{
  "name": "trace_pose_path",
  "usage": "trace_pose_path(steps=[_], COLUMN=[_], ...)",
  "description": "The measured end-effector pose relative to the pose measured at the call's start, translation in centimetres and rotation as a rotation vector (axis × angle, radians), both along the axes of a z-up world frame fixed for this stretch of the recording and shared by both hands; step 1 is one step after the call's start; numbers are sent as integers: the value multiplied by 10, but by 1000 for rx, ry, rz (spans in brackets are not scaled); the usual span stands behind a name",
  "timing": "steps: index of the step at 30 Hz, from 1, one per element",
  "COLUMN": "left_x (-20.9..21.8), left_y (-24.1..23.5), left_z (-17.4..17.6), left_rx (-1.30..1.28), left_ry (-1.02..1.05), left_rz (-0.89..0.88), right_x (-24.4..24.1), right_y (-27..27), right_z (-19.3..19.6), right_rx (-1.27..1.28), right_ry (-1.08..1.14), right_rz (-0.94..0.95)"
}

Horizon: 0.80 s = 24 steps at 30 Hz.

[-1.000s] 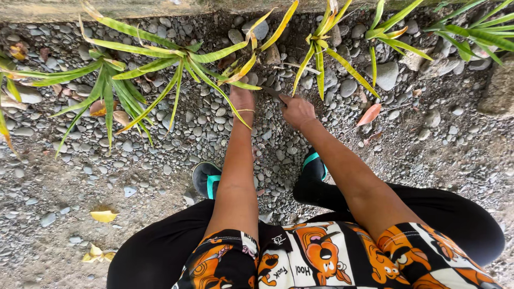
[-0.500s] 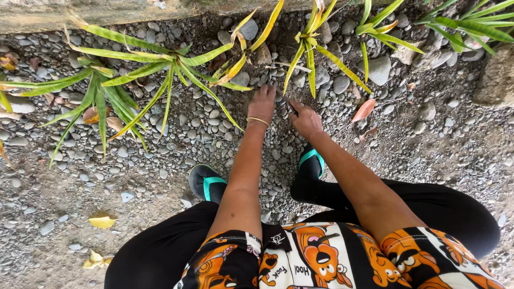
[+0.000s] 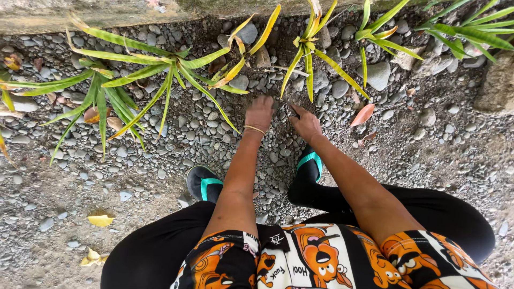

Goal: The person picks up and moves small stones by hand from around the base of plants growing next to a concrete ledge, clearing the area.

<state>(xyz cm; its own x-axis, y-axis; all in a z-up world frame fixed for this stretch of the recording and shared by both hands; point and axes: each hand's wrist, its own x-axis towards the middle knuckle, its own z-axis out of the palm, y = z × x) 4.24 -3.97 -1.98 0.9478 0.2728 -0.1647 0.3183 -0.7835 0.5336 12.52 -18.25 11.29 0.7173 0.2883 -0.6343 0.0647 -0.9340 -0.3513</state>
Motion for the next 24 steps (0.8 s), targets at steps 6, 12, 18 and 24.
trace_pose_path(steps=[6, 12, 18, 24], left_x=[37, 28, 22, 19], left_y=[41, 43, 38, 72], left_z=[14, -4, -15, 6], left_rx=[-128, 188, 273, 126], left_ry=[-187, -262, -234, -383], left_rz=[406, 294, 179, 443], right_x=[0, 0, 9, -6], right_y=[6, 24, 56, 31], right_z=[-5, -22, -9, -13], right_rx=[56, 112, -54, 113], right_ry=[0, -107, 84, -96], right_rz=[11, 100, 67, 185])
